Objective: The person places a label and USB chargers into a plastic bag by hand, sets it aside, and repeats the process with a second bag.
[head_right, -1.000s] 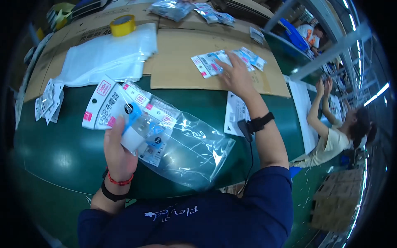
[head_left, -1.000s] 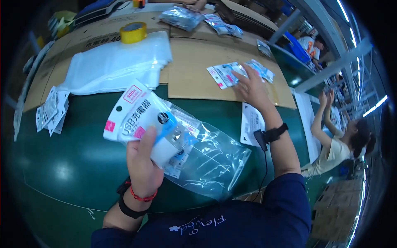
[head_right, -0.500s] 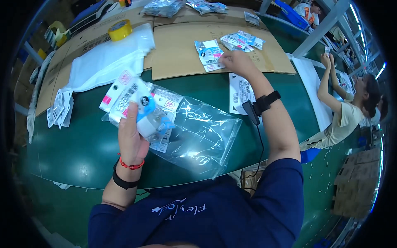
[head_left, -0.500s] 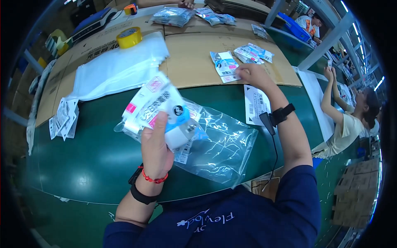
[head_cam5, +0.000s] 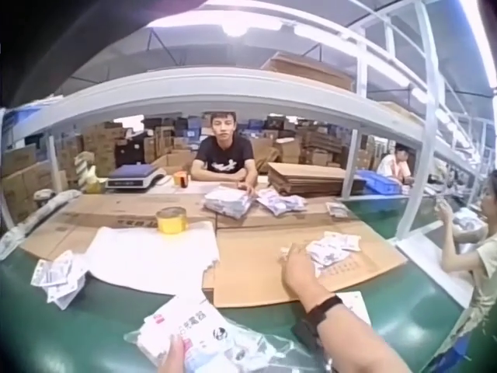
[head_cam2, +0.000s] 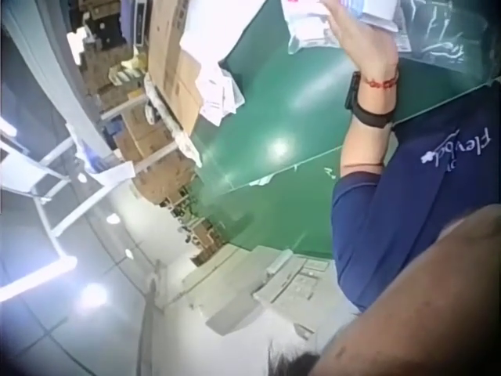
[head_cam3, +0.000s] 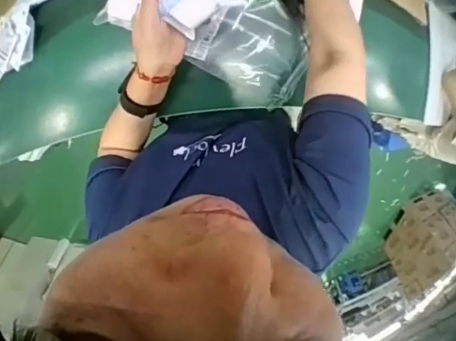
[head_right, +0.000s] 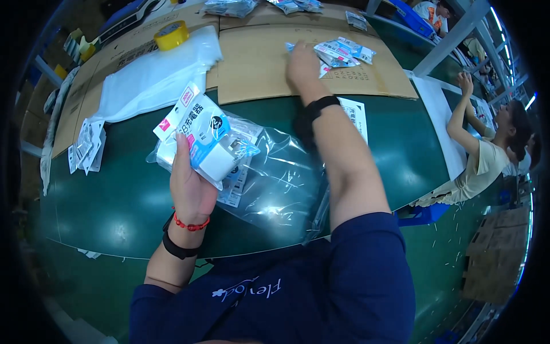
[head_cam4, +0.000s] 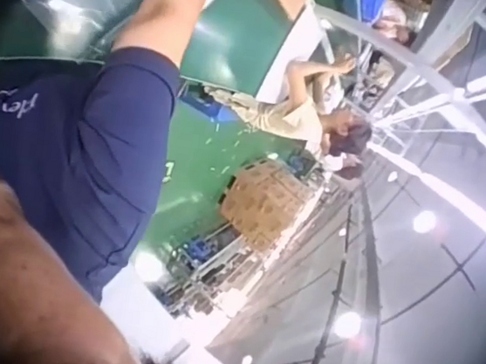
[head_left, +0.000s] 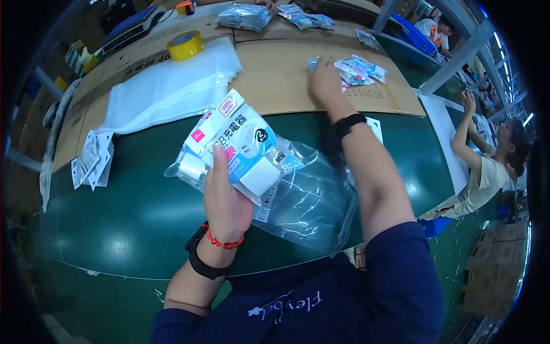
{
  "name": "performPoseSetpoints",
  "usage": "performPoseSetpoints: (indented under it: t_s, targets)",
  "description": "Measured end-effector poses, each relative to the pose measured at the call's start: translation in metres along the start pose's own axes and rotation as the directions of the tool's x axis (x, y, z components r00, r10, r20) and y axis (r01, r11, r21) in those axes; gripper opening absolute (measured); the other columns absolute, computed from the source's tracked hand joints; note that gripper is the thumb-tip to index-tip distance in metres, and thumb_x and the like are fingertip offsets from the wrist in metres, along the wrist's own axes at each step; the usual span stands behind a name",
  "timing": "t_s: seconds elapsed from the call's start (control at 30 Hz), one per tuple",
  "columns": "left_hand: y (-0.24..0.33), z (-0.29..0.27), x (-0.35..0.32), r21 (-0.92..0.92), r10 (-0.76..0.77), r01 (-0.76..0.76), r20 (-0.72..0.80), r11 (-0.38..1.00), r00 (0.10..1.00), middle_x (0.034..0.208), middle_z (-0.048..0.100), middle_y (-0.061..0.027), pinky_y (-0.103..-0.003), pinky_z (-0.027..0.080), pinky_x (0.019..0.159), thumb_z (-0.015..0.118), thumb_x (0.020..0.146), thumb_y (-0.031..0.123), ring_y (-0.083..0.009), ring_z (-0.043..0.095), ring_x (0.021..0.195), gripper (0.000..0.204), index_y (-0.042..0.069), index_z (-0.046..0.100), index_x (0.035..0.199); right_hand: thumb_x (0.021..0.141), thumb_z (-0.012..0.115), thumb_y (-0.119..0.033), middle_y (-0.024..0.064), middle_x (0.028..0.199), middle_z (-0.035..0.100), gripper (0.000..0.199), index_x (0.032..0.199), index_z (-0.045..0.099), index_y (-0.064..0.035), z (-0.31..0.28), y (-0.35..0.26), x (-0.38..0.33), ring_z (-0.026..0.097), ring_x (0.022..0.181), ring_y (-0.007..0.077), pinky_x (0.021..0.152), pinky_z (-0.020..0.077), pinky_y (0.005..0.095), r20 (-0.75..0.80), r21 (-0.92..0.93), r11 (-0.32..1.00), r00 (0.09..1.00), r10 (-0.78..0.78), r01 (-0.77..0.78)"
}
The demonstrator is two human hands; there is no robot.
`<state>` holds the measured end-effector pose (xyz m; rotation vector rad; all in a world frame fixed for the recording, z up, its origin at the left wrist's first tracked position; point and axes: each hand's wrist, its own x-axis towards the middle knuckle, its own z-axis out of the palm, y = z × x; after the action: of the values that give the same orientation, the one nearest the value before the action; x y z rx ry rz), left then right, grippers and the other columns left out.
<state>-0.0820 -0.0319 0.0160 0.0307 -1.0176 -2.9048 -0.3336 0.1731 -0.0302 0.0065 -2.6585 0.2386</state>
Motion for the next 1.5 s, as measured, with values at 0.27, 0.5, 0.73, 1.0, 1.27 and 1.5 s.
performPoseSetpoints:
  t_s: [0.27, 0.5, 0.73, 1.0, 1.27, 1.5]
  targets:
    - [0.0, -0.011, -0.007, 0.117, 0.049, -0.053, 0.032, 0.992, 0.998, 0.124, 0.051, -0.0127, -0.035, 0.045, 0.094, 0.039, 0.1, 0.032, -0.0197, 0.053, 0.112, 0.046, 0.0, 0.036, 0.133, 0.081, 0.062, -0.018, 0.0126, 0.113, 0.06, 0.052, 0.13, 0.047, -0.0059, -0.088, 0.045, -0.02, 0.06, 0.099, 0.0224, 0.09, 0.0463, 0.0373, 0.252, 0.907, 0.356, 0.967, -0.028, -0.226]
    - [-0.019, 0.004, -0.019, 0.484, 0.197, -0.266, 0.189, 0.834, 0.962, 0.121, 0.053, -0.0115, -0.027, 0.04, 0.093, 0.044, 0.099, 0.025, -0.0142, 0.052, 0.108, 0.043, -0.004, 0.04, 0.131, 0.086, 0.06, -0.019, 0.0127, 0.126, 0.053, 0.063, 0.14, 0.033, -0.0026, -0.173, 0.012, -0.143, 0.053, 0.114, 0.0229, 0.1, 0.0403, 0.0354, 0.295, 0.955, 0.066, 0.933, -0.205, -0.288]
    - [-0.048, 0.023, -0.031, 0.645, -0.097, -0.128, 0.302, 0.753, 0.948, 0.114, 0.057, -0.0095, -0.025, 0.041, 0.089, 0.048, 0.097, 0.019, -0.0119, 0.052, 0.102, 0.039, -0.004, 0.042, 0.128, 0.089, 0.06, -0.02, 0.0132, 0.134, 0.045, 0.067, 0.143, 0.025, -0.0024, -0.172, 0.0, -0.209, 0.049, 0.119, 0.0226, 0.102, 0.037, 0.0356, 0.45, 0.655, -0.52, 0.836, -0.314, -0.548]
    - [-0.064, 0.029, -0.033, 0.64, -0.216, 0.019, 0.231, 0.768, 0.949, 0.105, 0.06, -0.0087, -0.025, 0.045, 0.082, 0.05, 0.096, 0.022, -0.011, 0.056, 0.094, 0.033, -0.001, 0.048, 0.12, 0.089, 0.061, -0.017, 0.0126, 0.125, 0.051, 0.066, 0.142, 0.026, -0.0013, -0.162, 0.001, -0.228, 0.052, 0.113, 0.017, 0.097, 0.0406, 0.0317, 0.3, 0.946, -0.098, 0.95, -0.091, -0.308]
    - [-0.071, 0.032, -0.037, 0.746, -0.12, -0.162, 0.309, 0.646, 0.943, 0.097, 0.064, -0.0111, -0.026, 0.047, 0.076, 0.052, 0.095, 0.025, -0.0123, 0.06, 0.085, 0.034, -0.001, 0.05, 0.118, 0.089, 0.061, -0.017, 0.0104, 0.12, 0.056, 0.061, 0.141, 0.03, -0.0022, -0.162, 0.008, -0.227, 0.054, 0.108, 0.0148, 0.094, 0.042, 0.0287, 0.337, 0.939, -0.059, 0.94, -0.051, -0.339]
    - [-0.074, 0.03, -0.033, 0.749, -0.031, -0.224, 0.31, 0.624, 0.95, 0.098, 0.065, -0.0128, -0.027, 0.048, 0.074, 0.052, 0.095, 0.023, -0.0138, 0.062, 0.085, 0.033, -0.001, 0.05, 0.118, 0.093, 0.056, -0.017, 0.0105, 0.12, 0.054, 0.051, 0.136, 0.035, -0.0001, -0.162, 0.001, -0.239, 0.053, 0.108, 0.0139, 0.092, 0.0427, 0.0276, 0.361, 0.919, -0.161, 0.933, -0.019, -0.359]
